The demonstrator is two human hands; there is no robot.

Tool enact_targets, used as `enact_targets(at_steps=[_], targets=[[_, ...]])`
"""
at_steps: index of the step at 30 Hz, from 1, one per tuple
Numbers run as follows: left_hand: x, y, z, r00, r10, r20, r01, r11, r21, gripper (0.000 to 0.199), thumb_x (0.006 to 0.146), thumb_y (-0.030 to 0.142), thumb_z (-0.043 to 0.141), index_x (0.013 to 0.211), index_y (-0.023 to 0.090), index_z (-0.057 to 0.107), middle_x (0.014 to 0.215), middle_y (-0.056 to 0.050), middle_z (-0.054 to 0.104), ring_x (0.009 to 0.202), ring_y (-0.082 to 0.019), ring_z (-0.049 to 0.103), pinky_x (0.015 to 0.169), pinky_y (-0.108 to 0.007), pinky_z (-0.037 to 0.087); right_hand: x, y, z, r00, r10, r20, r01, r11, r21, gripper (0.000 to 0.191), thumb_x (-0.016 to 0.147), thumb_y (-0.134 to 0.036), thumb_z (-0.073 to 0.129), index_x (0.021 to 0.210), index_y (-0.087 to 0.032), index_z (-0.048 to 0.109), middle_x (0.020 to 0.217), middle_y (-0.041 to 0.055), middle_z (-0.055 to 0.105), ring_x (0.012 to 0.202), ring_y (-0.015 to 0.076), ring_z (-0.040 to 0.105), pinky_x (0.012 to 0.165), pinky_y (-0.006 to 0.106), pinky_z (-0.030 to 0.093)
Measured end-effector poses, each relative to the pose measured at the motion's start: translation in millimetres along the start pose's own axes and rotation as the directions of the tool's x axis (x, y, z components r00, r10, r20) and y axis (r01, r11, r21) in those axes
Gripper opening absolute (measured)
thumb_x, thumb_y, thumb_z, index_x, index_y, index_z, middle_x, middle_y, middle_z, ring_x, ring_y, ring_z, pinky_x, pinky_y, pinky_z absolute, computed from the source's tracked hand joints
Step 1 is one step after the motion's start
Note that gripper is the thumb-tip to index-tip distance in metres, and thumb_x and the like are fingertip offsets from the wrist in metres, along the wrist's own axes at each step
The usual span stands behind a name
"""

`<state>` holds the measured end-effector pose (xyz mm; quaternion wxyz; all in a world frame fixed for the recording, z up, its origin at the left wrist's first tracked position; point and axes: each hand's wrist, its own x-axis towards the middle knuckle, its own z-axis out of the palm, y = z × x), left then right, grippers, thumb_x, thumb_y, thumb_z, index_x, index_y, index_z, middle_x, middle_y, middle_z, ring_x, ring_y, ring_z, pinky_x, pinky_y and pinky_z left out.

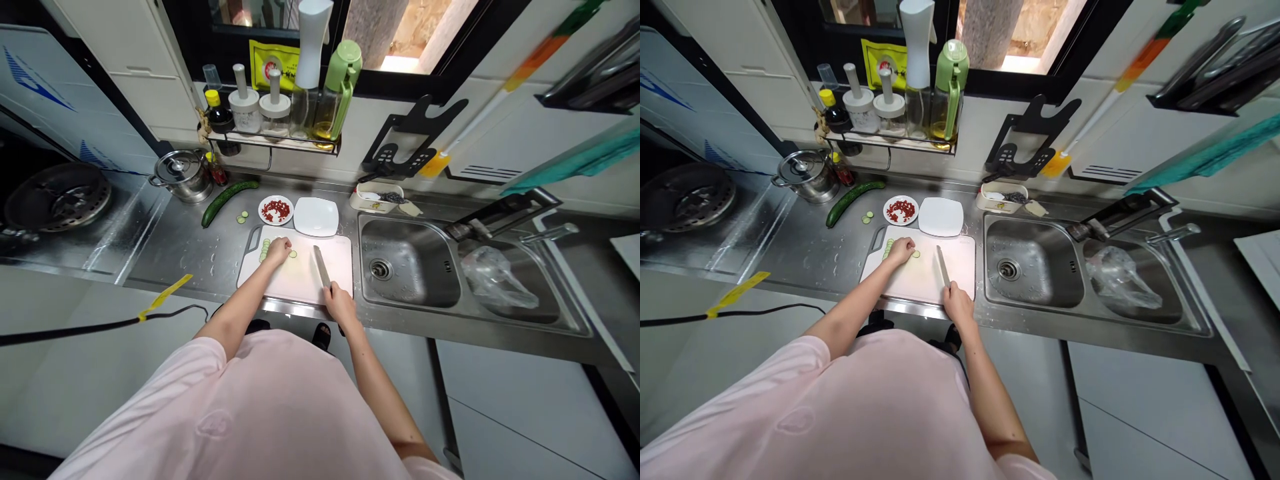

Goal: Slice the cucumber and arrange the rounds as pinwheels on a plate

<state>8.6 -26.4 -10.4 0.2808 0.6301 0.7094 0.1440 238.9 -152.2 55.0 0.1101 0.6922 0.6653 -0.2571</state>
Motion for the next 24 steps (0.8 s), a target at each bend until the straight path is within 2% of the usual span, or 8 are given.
enact_targets(at_steps=[4, 10, 24], targets=[[3.2, -2.1, 1.3, 1.0, 0.007, 0.0, -0.007, 1.0, 0.006, 0.017, 0.074, 0.018, 0.061, 0.09, 0.02, 0.066, 0.092, -0.004, 0.065, 0.084, -0.016, 0.058, 0.074, -0.027, 0.04, -9.0, -10.7, -1.6, 0.996, -0.081, 0.023, 0.081, 0.997, -0.018, 0.035, 0.099, -0.041, 0.026, 0.111, -0.021, 0.052, 0.1, 0.0097, 0.067, 0.095, 0.0214, 0.062, 0.074, 0.027, 0.037], [5.6, -3.4, 2.4, 1.0, 0.007, 0.007, -0.008, 1.0, 0.01, 0.017, 0.073, 0.018, 0.062, 0.09, 0.02, 0.066, 0.092, -0.004, 0.065, 0.084, -0.016, 0.058, 0.075, -0.026, 0.04, -14.0, -23.8, -4.5, 0.99, -0.122, 0.076, 0.125, 0.991, -0.042, 0.031, 0.098, -0.039, 0.03, 0.11, -0.021, 0.053, 0.102, 0.0108, 0.066, 0.095, 0.0221, 0.062, 0.074, 0.028, 0.038], [6.0, -3.7, 2.3, 1.0, -0.007, 0.01, 0.007, 1.0, -0.002, 0.016, 0.073, 0.016, 0.062, 0.088, 0.02, 0.065, 0.09, -0.003, 0.066, 0.083, -0.015, 0.058, 0.073, -0.026, 0.039, -9.6, -21.5, -0.4, 0.986, -0.148, 0.076, 0.155, 0.983, -0.098, 0.031, 0.097, -0.037, 0.031, 0.111, -0.022, 0.054, 0.1, 0.0107, 0.067, 0.093, 0.0228, 0.063, 0.075, 0.029, 0.039]])
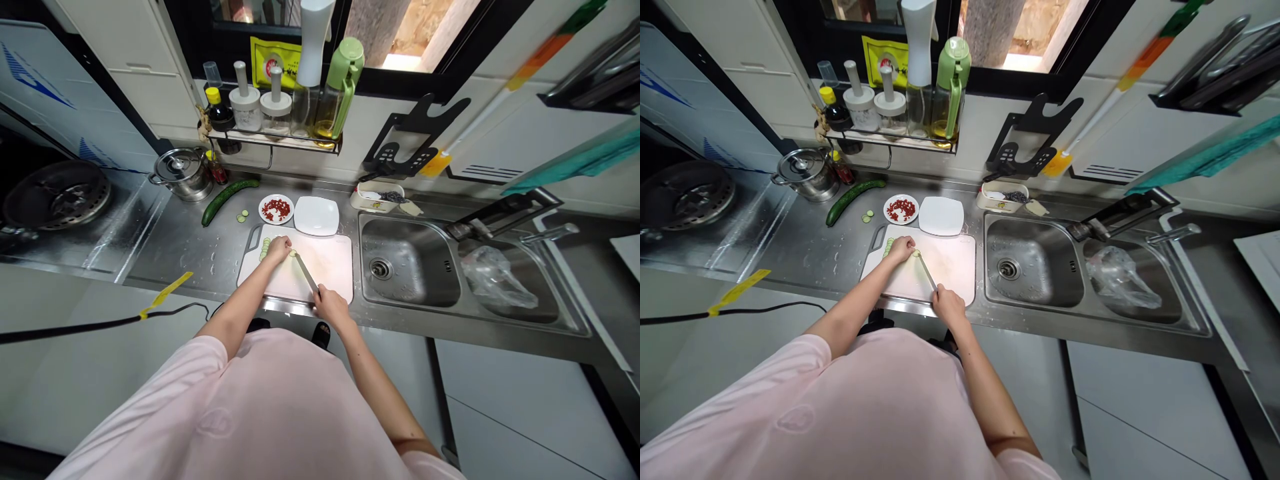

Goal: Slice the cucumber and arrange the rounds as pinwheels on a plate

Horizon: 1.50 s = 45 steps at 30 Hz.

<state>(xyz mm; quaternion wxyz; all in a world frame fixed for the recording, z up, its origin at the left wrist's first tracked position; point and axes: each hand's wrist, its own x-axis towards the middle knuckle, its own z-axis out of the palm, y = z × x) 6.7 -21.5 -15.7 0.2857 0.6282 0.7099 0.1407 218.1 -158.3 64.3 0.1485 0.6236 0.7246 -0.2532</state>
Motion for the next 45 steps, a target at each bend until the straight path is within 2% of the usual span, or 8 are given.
enact_targets(at_steps=[12, 26, 45], targets=[[-0.7, 1.3, -2.0, 1.0, -0.003, 0.004, 0.003, 1.0, -0.008, 0.016, 0.075, 0.016, 0.06, 0.088, 0.02, 0.066, 0.092, -0.004, 0.067, 0.085, -0.016, 0.059, 0.074, -0.027, 0.04, 3.2, 7.4, -17.2, 0.999, -0.021, 0.039, 0.022, 0.999, -0.03, 0.026, 0.095, -0.031, 0.035, 0.111, -0.023, 0.055, 0.103, 0.011, 0.067, 0.093, 0.0229, 0.063, 0.073, 0.029, 0.039], [0.2, -0.4, -0.1, 1.0, -0.001, 0.005, 0.001, 1.0, -0.001, 0.015, 0.075, 0.017, 0.061, 0.089, 0.02, 0.066, 0.091, -0.003, 0.067, 0.086, -0.016, 0.059, 0.076, -0.027, 0.039, 19.6, 7.1, -15.9, 0.997, -0.073, 0.033, 0.076, 0.995, -0.071, 0.027, 0.094, -0.028, 0.033, 0.111, -0.022, 0.054, 0.101, 0.0107, 0.067, 0.092, 0.0228, 0.063, 0.072, 0.03, 0.041], [1.2, -1.9, 1.2, 1.0, -0.001, -0.006, 0.001, 1.0, -0.003, 0.015, 0.074, 0.017, 0.064, 0.088, 0.02, 0.067, 0.086, -0.002, 0.067, 0.082, -0.015, 0.058, 0.073, -0.026, 0.039, 26.5, 3.4, -30.8, 0.991, -0.096, 0.093, 0.105, 0.989, -0.099, 0.031, 0.093, -0.027, 0.03, 0.113, -0.021, 0.053, 0.102, 0.0121, 0.066, 0.092, 0.0243, 0.063, 0.07, 0.031, 0.042]])
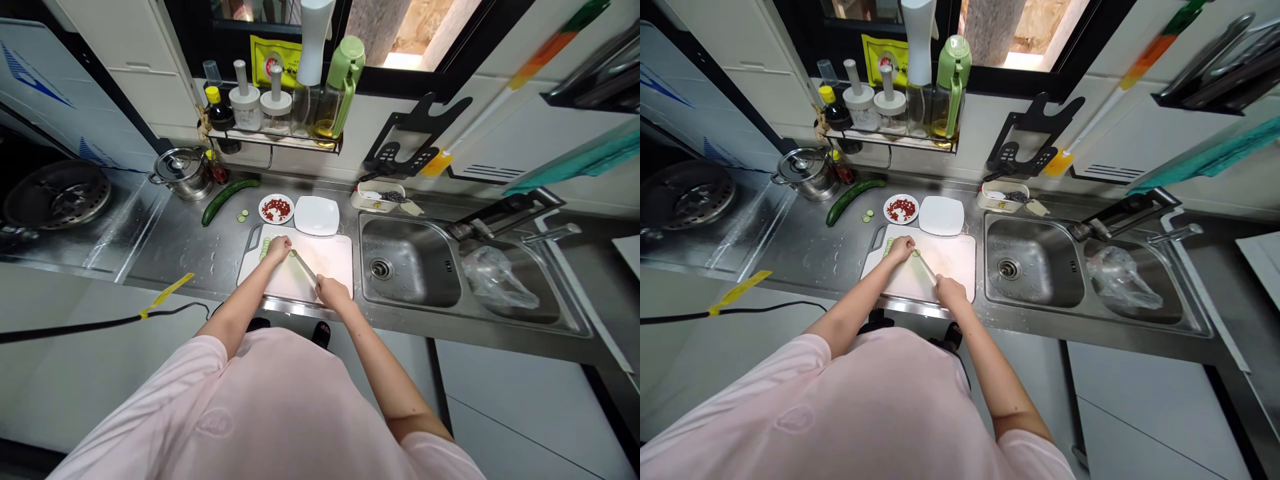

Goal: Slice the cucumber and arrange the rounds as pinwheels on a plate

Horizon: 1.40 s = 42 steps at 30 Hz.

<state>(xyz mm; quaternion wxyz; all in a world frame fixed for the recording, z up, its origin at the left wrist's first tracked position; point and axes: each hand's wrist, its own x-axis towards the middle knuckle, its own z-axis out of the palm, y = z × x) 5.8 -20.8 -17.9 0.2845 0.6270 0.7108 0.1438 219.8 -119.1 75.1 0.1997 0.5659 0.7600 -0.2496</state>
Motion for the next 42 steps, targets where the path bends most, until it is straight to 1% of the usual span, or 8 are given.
enact_targets(at_steps=[4, 11, 19, 26, 35, 42], targets=[[0.4, -1.1, 0.5, 1.0, 0.017, -0.004, -0.017, 1.0, -0.004, 0.015, 0.073, 0.017, 0.063, 0.088, 0.02, 0.066, 0.087, -0.002, 0.067, 0.082, -0.015, 0.058, 0.073, -0.025, 0.039, 0.0, 0.1, -3.5, 1.0, 0.0, 0.017, -0.001, 1.0, 0.011, 0.031, 0.093, -0.026, 0.031, 0.113, -0.021, 0.054, 0.104, 0.0124, 0.066, 0.094, 0.0243, 0.063, 0.072, 0.031, 0.042], [0.7, -1.3, 1.0, 1.0, 0.001, 0.004, -0.001, 1.0, -0.007, 0.015, 0.074, 0.018, 0.063, 0.088, 0.02, 0.066, 0.088, -0.002, 0.067, 0.083, -0.015, 0.058, 0.074, -0.026, 0.039, -0.6, -1.9, -5.6, 1.0, 0.008, 0.018, -0.008, 1.0, 0.028, 0.031, 0.092, -0.026, 0.032, 0.113, -0.02, 0.054, 0.104, 0.0124, 0.066, 0.093, 0.0235, 0.063, 0.071, 0.03, 0.042], [1.3, -0.1, -0.1, 1.0, -0.024, 0.012, 0.023, 1.0, 0.001, 0.017, 0.074, 0.017, 0.062, 0.09, 0.021, 0.066, 0.089, -0.002, 0.067, 0.084, -0.015, 0.059, 0.076, -0.026, 0.039, -2.1, 2.0, -8.6, 0.999, 0.007, 0.042, -0.009, 0.999, 0.051, 0.031, 0.091, -0.026, 0.033, 0.112, -0.021, 0.055, 0.106, 0.0117, 0.066, 0.094, 0.0246, 0.063, 0.07, 0.031, 0.044], [1.1, -0.2, -1.2, 1.0, -0.013, 0.009, 0.013, 1.0, -0.006, 0.015, 0.074, 0.016, 0.062, 0.088, 0.021, 0.066, 0.086, -0.002, 0.066, 0.08, -0.014, 0.059, 0.072, -0.025, 0.04, 0.6, -0.3, -10.5, 0.999, 0.001, 0.046, -0.004, 0.999, 0.051, 0.032, 0.091, -0.025, 0.033, 0.113, -0.021, 0.055, 0.108, 0.012, 0.065, 0.095, 0.0242, 0.063, 0.072, 0.032, 0.044], [-0.4, 2.3, -4.1, 1.0, 0.012, 0.002, -0.012, 1.0, 0.012, 0.015, 0.073, 0.016, 0.062, 0.087, 0.02, 0.066, 0.085, -0.002, 0.067, 0.081, -0.015, 0.059, 0.073, -0.025, 0.04, 0.5, -0.8, -11.8, 0.999, -0.007, 0.037, 0.005, 0.998, 0.06, 0.031, 0.09, -0.025, 0.034, 0.112, -0.019, 0.056, 0.106, 0.0128, 0.066, 0.094, 0.0258, 0.063, 0.07, 0.032, 0.044], [-1.3, 4.8, -5.5, 1.0, -0.022, 0.016, 0.022, 1.0, 0.019, 0.015, 0.074, 0.016, 0.062, 0.088, 0.021, 0.066, 0.089, -0.002, 0.067, 0.084, -0.016, 0.059, 0.075, -0.026, 0.041, 0.0, -2.3, -13.7, 0.999, 0.009, 0.054, -0.013, 0.998, 0.068, 0.032, 0.091, -0.024, 0.034, 0.114, -0.02, 0.055, 0.109, 0.0127, 0.065, 0.096, 0.0249, 0.063, 0.072, 0.031, 0.044]])
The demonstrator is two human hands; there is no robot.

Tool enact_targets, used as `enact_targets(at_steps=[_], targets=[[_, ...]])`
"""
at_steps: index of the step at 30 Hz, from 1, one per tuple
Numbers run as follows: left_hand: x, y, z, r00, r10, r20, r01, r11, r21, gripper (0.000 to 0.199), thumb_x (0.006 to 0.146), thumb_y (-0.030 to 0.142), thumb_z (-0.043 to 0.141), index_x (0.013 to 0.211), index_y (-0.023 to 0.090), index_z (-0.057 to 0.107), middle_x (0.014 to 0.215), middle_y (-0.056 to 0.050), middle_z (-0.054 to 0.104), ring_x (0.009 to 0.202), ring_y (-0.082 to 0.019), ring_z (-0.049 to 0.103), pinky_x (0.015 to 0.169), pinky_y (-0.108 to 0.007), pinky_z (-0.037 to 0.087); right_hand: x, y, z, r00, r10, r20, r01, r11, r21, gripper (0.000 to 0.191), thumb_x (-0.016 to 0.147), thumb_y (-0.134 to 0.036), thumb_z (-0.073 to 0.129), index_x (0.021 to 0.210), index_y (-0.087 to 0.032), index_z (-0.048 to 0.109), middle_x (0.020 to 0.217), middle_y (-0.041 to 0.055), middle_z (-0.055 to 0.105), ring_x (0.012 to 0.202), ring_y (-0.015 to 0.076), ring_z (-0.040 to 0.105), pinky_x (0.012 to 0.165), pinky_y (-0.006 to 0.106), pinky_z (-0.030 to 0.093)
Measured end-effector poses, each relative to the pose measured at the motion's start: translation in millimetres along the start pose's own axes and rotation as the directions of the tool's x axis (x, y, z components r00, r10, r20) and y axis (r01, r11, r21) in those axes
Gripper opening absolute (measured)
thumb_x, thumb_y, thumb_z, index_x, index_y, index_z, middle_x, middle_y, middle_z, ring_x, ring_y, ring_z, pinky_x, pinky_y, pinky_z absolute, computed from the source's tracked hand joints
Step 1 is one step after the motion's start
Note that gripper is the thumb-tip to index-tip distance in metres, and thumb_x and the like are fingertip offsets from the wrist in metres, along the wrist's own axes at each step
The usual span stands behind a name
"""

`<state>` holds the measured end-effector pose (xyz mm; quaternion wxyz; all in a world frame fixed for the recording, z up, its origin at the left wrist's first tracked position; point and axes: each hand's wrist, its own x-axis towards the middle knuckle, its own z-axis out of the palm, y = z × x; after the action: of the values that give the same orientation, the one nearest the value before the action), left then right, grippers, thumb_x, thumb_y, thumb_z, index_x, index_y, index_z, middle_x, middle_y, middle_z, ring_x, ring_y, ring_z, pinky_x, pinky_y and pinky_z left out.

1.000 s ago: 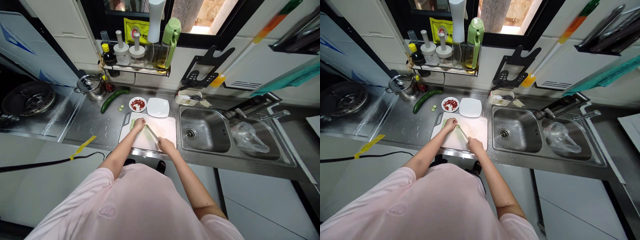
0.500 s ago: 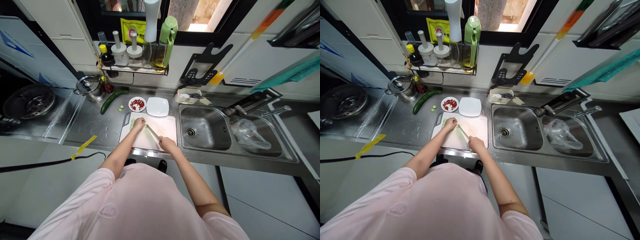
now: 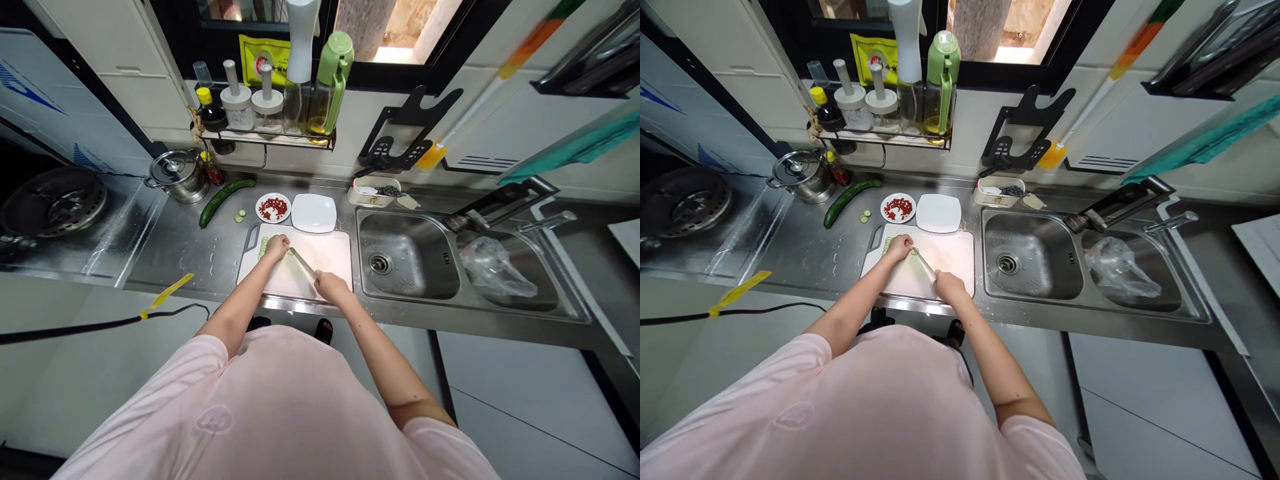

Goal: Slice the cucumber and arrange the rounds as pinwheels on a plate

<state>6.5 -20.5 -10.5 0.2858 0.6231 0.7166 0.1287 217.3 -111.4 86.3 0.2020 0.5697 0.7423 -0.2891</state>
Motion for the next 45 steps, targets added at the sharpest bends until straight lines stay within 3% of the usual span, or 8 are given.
enact_targets(at_steps=[15, 26, 39, 45], targets=[[2.0, -2.5, 2.0, 1.0, 0.003, 0.003, -0.003, 1.0, -0.008, 0.012, 0.074, 0.019, 0.064, 0.086, 0.021, 0.065, 0.085, -0.001, 0.067, 0.082, -0.014, 0.059, 0.073, -0.025, 0.039, -1.5, 2.5, 8.7, 1.0, 0.0, -0.013, -0.001, 1.0, -0.009, 0.03, 0.092, -0.026, 0.033, 0.112, -0.02, 0.055, 0.106, 0.012, 0.066, 0.094, 0.0239, 0.063, 0.071, 0.03, 0.043], [3.1, -4.1, 4.1, 1.0, -0.018, 0.008, 0.018, 1.0, -0.01, 0.015, 0.074, 0.019, 0.063, 0.088, 0.021, 0.066, 0.089, -0.002, 0.067, 0.083, -0.014, 0.059, 0.073, -0.025, 0.039, -18.7, 10.6, 12.0, 1.0, 0.02, 0.023, -0.02, 1.0, -0.013, 0.026, 0.092, -0.025, 0.036, 0.11, -0.02, 0.054, 0.106, 0.013, 0.066, 0.093, 0.0238, 0.063, 0.069, 0.029, 0.042], [-1.5, 0.4, 0.5, 1.0, -0.012, 0.009, 0.013, 1.0, -0.026, 0.014, 0.075, 0.018, 0.062, 0.088, 0.021, 0.064, 0.089, -0.001, 0.066, 0.085, -0.014, 0.058, 0.076, -0.025, 0.039, -4.2, -2.2, 6.6, 1.0, 0.006, -0.011, -0.006, 1.0, -0.007, 0.03, 0.093, -0.025, 0.032, 0.114, -0.019, 0.054, 0.107, 0.0134, 0.065, 0.095, 0.0243, 0.063, 0.07, 0.03, 0.043], [-16.8, 1.5, 3.2, 0.996, 0.062, -0.071, -0.062, 0.998, -0.004, 0.02, 0.081, 0.015, 0.051, 0.095, 0.021, 0.065, 0.099, -0.006, 0.062, 0.094, -0.018, 0.057, 0.086, -0.029, 0.041, -10.5, 2.8, 12.8, 1.0, 0.031, -0.004, -0.031, 1.0, 0.001, 0.03, 0.093, -0.025, 0.033, 0.114, -0.02, 0.054, 0.107, 0.0127, 0.065, 0.095, 0.0237, 0.063, 0.071, 0.03, 0.043]])
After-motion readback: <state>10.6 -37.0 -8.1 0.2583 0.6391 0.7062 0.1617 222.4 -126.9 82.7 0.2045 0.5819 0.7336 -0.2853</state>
